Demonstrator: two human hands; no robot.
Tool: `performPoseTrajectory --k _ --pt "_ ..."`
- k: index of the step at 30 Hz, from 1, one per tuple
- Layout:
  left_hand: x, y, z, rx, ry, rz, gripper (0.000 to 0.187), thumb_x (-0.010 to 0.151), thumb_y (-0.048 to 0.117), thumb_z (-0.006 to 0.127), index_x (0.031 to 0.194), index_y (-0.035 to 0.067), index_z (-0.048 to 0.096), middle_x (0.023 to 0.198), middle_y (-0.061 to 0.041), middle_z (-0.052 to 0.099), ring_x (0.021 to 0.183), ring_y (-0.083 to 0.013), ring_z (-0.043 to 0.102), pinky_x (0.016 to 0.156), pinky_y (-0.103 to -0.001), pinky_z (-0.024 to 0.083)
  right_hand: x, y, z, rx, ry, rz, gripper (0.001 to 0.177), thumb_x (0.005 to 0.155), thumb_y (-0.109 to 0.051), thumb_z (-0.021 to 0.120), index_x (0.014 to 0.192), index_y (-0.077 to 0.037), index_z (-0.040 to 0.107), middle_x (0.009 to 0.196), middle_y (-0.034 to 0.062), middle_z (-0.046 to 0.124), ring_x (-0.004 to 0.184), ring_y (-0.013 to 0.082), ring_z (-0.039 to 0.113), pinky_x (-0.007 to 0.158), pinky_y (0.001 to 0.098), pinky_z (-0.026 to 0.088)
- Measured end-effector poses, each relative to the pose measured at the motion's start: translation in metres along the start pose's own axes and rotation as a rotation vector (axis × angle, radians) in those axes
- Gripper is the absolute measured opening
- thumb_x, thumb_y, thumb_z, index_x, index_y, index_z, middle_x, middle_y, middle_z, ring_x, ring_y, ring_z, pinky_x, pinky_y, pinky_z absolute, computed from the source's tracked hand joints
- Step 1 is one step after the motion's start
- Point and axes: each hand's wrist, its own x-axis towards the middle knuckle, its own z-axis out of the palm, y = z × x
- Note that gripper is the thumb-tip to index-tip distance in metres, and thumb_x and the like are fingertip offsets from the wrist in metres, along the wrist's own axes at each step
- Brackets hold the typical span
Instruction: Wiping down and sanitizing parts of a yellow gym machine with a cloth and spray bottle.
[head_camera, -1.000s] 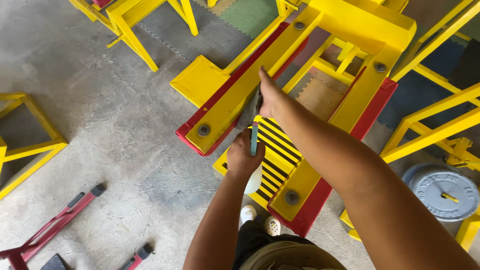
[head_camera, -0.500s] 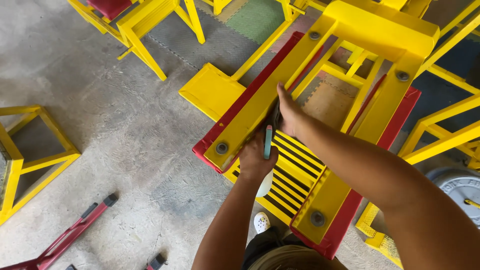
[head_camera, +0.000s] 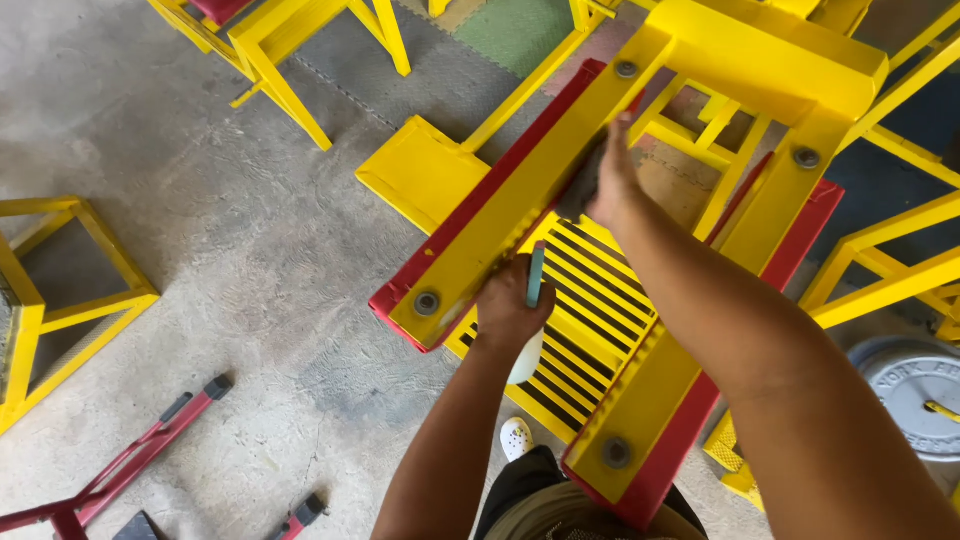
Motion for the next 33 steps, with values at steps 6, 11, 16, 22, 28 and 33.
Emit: performPoseTrajectory --k 6,11,16,22,28,33 --pt "0.018 0.012 0.023 0.02 0.13 0.031 0.035 0.077 0.024 0.071 0.105 0.004 0.062 0.096 -0.024 0.067 0.088 -0.0433 0.067 0.075 -0.051 0.057 -0.04 0.007 0.033 -0.141 -0.17 0.404 0.099 0.085 -0.084 0.031 0.158 -0.016 0.037 0.161 0.0113 0.046 0.143 0.0318 0.049 0.118 0.0535 0.039" --pt "0.031 0.038 0.031 0.045 0.015 -0.15 0.034 0.082 0.026 0.069 0.108 0.006 0.062 0.097 -0.02 0.07 0.089 -0.0421 0.069 0.077 -0.053 0.057 0.006 -0.036 0.013 -0.088 -0.162 0.426 0.103 0.084 -0.085 0.027 0.156 -0.013 0.039 0.16 0.0135 0.048 0.143 0.0337 0.048 0.116 0.0592 0.037" --pt "0.05 0.056 0.036 0.017 -0.042 -0.227 0.034 0.083 0.026 0.068 0.111 0.007 0.063 0.095 -0.017 0.071 0.082 -0.0375 0.074 0.077 -0.048 0.06 0.066 -0.082 -0.032 -0.021 -0.004 0.302 0.104 0.086 -0.086 0.027 0.154 -0.009 0.042 0.16 0.0141 0.048 0.145 0.0341 0.048 0.117 0.0605 0.034" --pt "0.086 0.055 0.047 0.004 0.041 -0.036 0.038 0.081 0.022 0.07 0.114 0.005 0.061 0.094 -0.02 0.071 0.085 -0.0411 0.072 0.076 -0.048 0.059 0.063 -0.046 -0.03 -0.025 -0.006 0.152 0.088 0.089 -0.076 0.039 0.154 -0.016 0.039 0.156 0.0112 0.05 0.142 0.0325 0.051 0.116 0.0545 0.042" --pt "0.116 0.057 0.061 0.095 -0.038 -0.072 0.04 0.081 0.025 0.073 0.113 0.006 0.061 0.095 -0.019 0.073 0.09 -0.0407 0.071 0.076 -0.05 0.057 0.041 -0.033 -0.01 -0.096 -0.06 0.251 0.076 0.094 -0.066 0.042 0.152 -0.017 0.04 0.153 0.0071 0.052 0.138 0.0264 0.052 0.112 0.0442 0.044" --pt "0.12 0.041 0.081 0.118 -0.059 -0.088 0.046 0.078 0.026 0.077 0.116 0.006 0.06 0.105 -0.02 0.071 0.094 -0.0396 0.072 0.08 -0.047 0.059 0.1 -0.031 -0.039 0.064 0.111 0.063 0.061 0.099 -0.051 0.038 0.139 -0.007 0.053 0.144 0.0111 0.058 0.129 0.0235 0.055 0.108 0.0396 0.042"
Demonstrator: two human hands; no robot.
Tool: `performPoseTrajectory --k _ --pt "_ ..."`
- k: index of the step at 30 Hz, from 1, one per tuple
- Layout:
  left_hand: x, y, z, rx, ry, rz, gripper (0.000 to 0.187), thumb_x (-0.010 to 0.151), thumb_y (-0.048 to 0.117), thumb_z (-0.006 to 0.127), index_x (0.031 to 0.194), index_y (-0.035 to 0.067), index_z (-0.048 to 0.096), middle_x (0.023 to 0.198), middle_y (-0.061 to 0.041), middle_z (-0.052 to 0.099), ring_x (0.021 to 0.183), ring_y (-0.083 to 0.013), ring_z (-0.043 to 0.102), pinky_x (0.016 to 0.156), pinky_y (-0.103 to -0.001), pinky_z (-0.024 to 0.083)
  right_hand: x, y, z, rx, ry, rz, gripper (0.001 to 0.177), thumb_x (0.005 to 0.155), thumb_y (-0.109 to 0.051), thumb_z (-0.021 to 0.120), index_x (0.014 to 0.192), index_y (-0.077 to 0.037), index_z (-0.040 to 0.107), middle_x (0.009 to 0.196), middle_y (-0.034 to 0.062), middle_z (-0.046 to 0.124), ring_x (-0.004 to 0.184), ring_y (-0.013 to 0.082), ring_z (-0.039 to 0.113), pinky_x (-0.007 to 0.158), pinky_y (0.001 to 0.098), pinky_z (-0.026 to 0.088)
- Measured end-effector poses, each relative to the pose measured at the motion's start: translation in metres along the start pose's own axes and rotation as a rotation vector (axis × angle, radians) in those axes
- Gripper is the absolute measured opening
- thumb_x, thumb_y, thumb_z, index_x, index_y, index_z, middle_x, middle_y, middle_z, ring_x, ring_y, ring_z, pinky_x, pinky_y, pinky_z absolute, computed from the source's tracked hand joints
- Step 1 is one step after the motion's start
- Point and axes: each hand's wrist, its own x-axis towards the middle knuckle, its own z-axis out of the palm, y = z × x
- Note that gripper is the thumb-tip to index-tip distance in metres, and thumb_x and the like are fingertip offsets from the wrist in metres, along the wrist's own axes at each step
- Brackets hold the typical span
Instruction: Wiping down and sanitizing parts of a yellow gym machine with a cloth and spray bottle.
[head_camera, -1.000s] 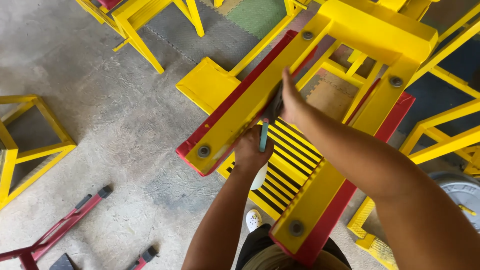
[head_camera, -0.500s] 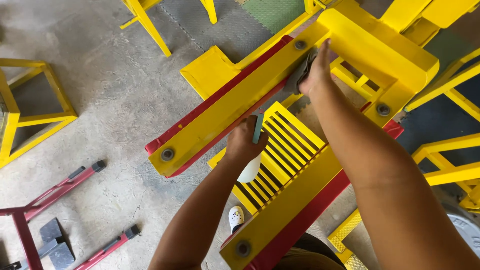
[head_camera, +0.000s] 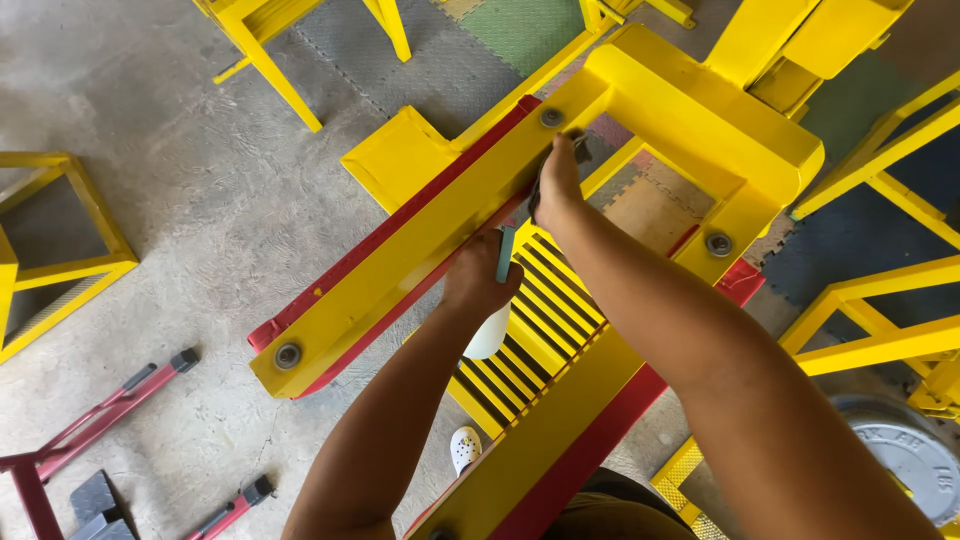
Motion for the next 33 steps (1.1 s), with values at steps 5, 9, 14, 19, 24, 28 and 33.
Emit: performPoseTrajectory --k 5,9,14,19,24,28,33 --pt "0.002 -0.006 0.003 0.046 -0.06 -0.038 0.056 0.08 0.029 0.077 0.126 0.005 0.054 0.111 -0.021 0.068 0.101 -0.0396 0.07 0.085 -0.046 0.058 -0.006 -0.014 -0.006 0.114 0.035 -0.002 0.049 0.098 -0.038 0.039 0.132 -0.006 0.055 0.133 0.0127 0.062 0.117 0.0252 0.062 0.101 0.0426 0.051" --pt "-0.004 -0.005 -0.001 0.026 0.009 0.061 0.073 0.08 0.025 0.074 0.145 0.004 0.047 0.117 -0.025 0.064 0.106 -0.0436 0.065 0.087 -0.048 0.054 -0.033 0.006 -0.004 0.01 -0.01 0.099 0.043 0.096 -0.029 0.043 0.131 -0.006 0.053 0.128 0.0145 0.062 0.111 0.0278 0.063 0.094 0.0471 0.051" --pt "-0.028 -0.009 -0.017 0.03 0.058 0.029 0.07 0.078 0.026 0.073 0.14 0.005 0.049 0.112 -0.025 0.066 0.102 -0.0447 0.067 0.084 -0.049 0.056 -0.09 -0.003 -0.001 -0.002 -0.198 0.33 0.045 0.092 -0.023 0.045 0.132 -0.004 0.052 0.127 0.0172 0.063 0.112 0.0311 0.064 0.098 0.0523 0.05" --pt "-0.065 0.031 -0.061 0.079 0.111 -0.093 0.052 0.083 0.025 0.071 0.131 0.009 0.058 0.105 -0.022 0.069 0.096 -0.0448 0.068 0.082 -0.05 0.056 -0.171 -0.104 -0.006 0.154 -0.563 0.364 0.056 0.089 -0.024 0.045 0.14 -0.001 0.053 0.144 0.0148 0.06 0.133 0.03 0.059 0.12 0.0487 0.042" --pt "-0.083 0.098 -0.087 -0.012 0.243 0.096 0.048 0.081 0.016 0.069 0.128 0.007 0.063 0.108 -0.021 0.068 0.097 -0.0438 0.066 0.081 -0.049 0.054 -0.215 -0.211 -0.063 0.112 -0.691 -0.021 0.05 0.097 -0.021 0.051 0.144 -0.005 0.055 0.146 0.0099 0.061 0.135 0.029 0.059 0.122 0.0487 0.042" --pt "-0.082 0.132 -0.084 -0.05 0.267 0.213 0.048 0.082 0.014 0.068 0.128 0.005 0.062 0.11 -0.02 0.069 0.101 -0.043 0.066 0.084 -0.048 0.054 -0.217 -0.231 -0.135 -0.099 -0.676 -0.297 0.05 0.101 -0.015 0.049 0.149 -0.002 0.055 0.152 0.0114 0.057 0.143 0.0291 0.055 0.13 0.0474 0.039" --pt "-0.081 0.178 -0.09 -0.077 0.289 0.362 0.038 0.083 0.012 0.067 0.12 0.003 0.065 0.102 -0.018 0.07 0.096 -0.0408 0.068 0.083 -0.047 0.056 -0.241 -0.177 -0.176 -1.735 -0.871 -0.985 0.06 0.102 -0.035 0.051 0.151 0.001 0.047 0.163 0.028 0.03 0.154 0.0451 0.026 0.123 0.0522 0.022"
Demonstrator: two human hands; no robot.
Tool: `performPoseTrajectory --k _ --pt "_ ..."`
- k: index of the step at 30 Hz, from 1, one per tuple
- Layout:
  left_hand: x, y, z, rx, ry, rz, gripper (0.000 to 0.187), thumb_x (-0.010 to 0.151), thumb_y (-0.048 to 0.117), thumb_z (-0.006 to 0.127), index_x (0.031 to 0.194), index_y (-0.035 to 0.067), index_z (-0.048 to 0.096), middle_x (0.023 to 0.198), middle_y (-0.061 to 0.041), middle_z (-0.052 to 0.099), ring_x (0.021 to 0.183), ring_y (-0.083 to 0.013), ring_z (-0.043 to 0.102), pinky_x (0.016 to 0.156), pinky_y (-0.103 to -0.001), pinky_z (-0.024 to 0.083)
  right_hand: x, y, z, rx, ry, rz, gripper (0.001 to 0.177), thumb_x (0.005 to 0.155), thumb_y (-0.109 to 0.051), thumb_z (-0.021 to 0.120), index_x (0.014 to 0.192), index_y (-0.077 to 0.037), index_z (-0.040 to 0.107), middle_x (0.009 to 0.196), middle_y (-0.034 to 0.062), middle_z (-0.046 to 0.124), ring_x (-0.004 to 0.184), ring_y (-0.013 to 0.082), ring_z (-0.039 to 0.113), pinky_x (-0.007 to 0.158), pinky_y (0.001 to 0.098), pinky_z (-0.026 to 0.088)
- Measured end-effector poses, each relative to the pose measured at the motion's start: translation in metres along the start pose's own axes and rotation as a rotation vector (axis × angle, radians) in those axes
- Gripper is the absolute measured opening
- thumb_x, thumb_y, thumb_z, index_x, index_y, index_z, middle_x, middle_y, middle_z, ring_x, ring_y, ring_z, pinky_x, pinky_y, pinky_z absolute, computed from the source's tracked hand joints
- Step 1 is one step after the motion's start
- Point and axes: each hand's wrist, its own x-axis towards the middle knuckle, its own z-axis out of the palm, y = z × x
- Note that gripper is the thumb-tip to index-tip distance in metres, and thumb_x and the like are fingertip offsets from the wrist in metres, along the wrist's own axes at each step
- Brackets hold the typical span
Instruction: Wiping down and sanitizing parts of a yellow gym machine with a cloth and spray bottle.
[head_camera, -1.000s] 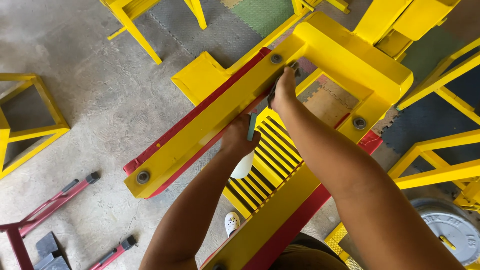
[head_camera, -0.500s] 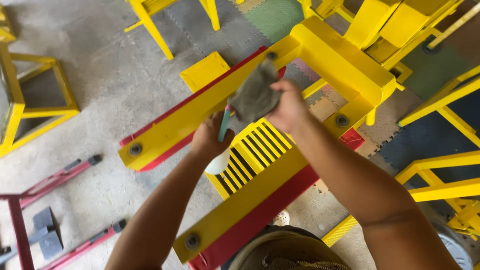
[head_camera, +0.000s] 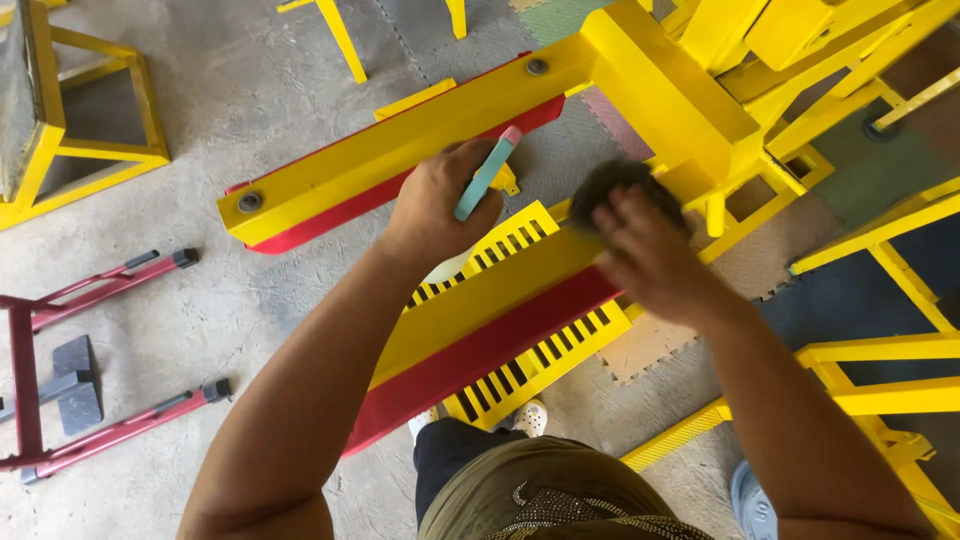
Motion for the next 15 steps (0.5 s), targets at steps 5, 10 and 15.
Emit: performPoseTrajectory --k 5,10,15 --pt "0.002 0.034 -0.011 0.1 -0.005 -0.037 0.029 0.082 0.016 0.069 0.107 0.004 0.067 0.093 -0.017 0.07 0.086 -0.0406 0.068 0.073 -0.048 0.054 0.024 -0.048 0.035 -0.233 0.084 0.17 0.059 0.103 -0.04 0.051 0.148 -0.003 0.05 0.158 0.0251 0.039 0.148 0.0465 0.032 0.119 0.0617 0.021" --pt "-0.008 0.058 -0.027 0.21 -0.017 -0.039 0.023 0.081 0.021 0.072 0.096 0.005 0.065 0.086 -0.016 0.069 0.079 -0.0414 0.067 0.067 -0.05 0.053 0.034 -0.116 0.067 -0.176 0.149 0.094 0.053 0.106 -0.031 0.049 0.148 0.001 0.051 0.157 0.0264 0.046 0.147 0.0463 0.038 0.12 0.061 0.024" --pt "-0.038 0.073 -0.05 0.137 -0.017 -0.171 0.019 0.081 0.021 0.069 0.086 0.004 0.062 0.075 -0.018 0.065 0.069 -0.0425 0.065 0.061 -0.049 0.053 0.028 -0.15 0.085 -0.015 0.035 -0.188 0.053 0.104 -0.027 0.054 0.148 0.002 0.05 0.152 0.0214 0.052 0.146 0.0396 0.044 0.121 0.057 0.028"
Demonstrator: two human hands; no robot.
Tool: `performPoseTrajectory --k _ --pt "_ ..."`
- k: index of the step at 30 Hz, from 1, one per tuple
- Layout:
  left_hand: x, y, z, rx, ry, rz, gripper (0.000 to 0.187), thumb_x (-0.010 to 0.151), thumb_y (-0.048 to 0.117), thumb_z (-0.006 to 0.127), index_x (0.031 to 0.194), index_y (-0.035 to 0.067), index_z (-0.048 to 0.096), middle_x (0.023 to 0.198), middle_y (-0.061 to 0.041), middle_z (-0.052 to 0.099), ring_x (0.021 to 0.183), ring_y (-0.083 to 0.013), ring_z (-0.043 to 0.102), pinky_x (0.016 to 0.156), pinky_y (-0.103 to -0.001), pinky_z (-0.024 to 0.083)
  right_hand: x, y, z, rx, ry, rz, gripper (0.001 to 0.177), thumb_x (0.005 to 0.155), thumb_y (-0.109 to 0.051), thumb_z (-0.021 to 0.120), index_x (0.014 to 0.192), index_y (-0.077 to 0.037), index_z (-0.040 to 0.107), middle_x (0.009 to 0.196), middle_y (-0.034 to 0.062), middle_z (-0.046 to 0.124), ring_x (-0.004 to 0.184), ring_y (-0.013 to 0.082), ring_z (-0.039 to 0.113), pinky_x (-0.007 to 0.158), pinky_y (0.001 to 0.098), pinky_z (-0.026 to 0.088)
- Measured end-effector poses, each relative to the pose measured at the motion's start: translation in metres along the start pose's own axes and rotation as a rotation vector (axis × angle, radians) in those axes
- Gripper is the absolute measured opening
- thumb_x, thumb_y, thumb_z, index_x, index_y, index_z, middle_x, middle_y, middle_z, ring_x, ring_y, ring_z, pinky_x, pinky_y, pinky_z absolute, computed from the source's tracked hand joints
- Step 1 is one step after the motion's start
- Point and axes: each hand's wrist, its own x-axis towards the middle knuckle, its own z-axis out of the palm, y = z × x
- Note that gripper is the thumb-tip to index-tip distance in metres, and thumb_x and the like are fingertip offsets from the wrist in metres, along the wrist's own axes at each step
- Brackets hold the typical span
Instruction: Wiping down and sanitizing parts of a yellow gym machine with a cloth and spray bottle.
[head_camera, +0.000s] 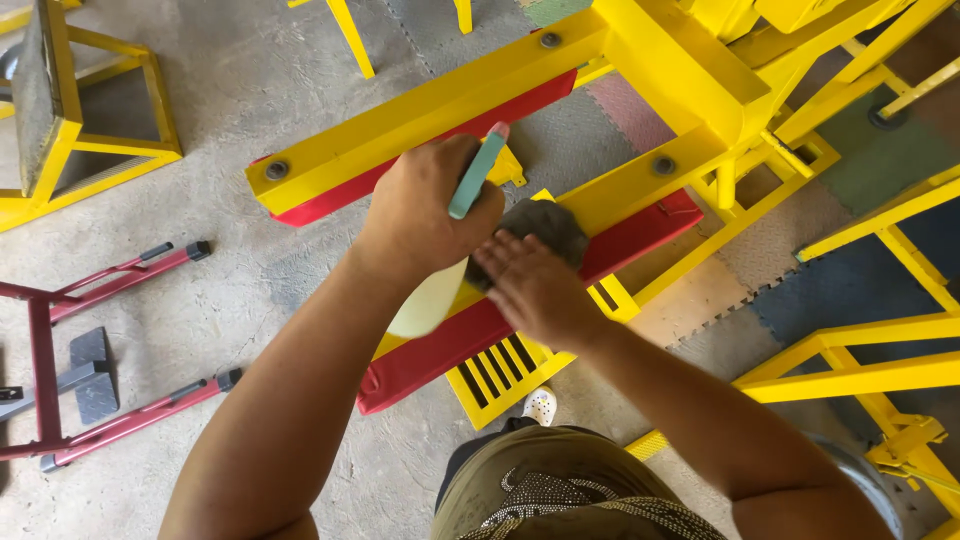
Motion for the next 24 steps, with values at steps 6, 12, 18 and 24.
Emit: performPoseTrajectory --k 6,12,18,24 --pt "-0.06 0.005 -0.015 -0.178 -0.056 -0.115 0.018 0.084 0.023 0.064 0.084 0.005 0.063 0.074 -0.02 0.067 0.07 -0.0429 0.067 0.066 -0.049 0.055 -0.045 0.123 -0.031 -0.21 0.209 0.393 0.037 0.103 -0.025 0.058 0.133 -0.007 0.072 0.147 0.0147 0.062 0.148 0.0425 0.042 0.12 0.0632 0.024" --pt "-0.108 0.004 -0.013 -0.101 -0.232 -0.251 0.023 0.081 0.028 0.068 0.083 0.004 0.066 0.081 -0.021 0.071 0.075 -0.0444 0.069 0.068 -0.051 0.055 -0.056 0.128 0.001 -0.172 0.464 0.5 0.038 0.112 -0.023 0.055 0.144 -0.003 0.064 0.156 0.0257 0.051 0.149 0.0506 0.035 0.123 0.0568 0.029" --pt "-0.146 -0.023 -0.004 0.105 -0.315 -0.413 0.03 0.084 0.033 0.065 0.082 0.002 0.068 0.079 -0.023 0.071 0.077 -0.0438 0.07 0.074 -0.05 0.058 0.0 -0.033 0.032 -0.104 0.319 0.252 0.044 0.103 -0.024 0.058 0.143 -0.004 0.061 0.15 0.0228 0.055 0.144 0.0464 0.042 0.118 0.0638 0.027" --pt "-0.164 -0.021 -0.009 0.126 -0.262 -0.515 0.034 0.081 0.039 0.065 0.087 0.008 0.074 0.083 -0.022 0.072 0.081 -0.0436 0.071 0.074 -0.051 0.057 0.001 -0.041 0.028 -0.03 0.153 0.046 0.044 0.097 -0.01 0.054 0.139 -0.014 0.067 0.147 0.0123 0.062 0.14 0.0339 0.052 0.119 0.0667 0.025"
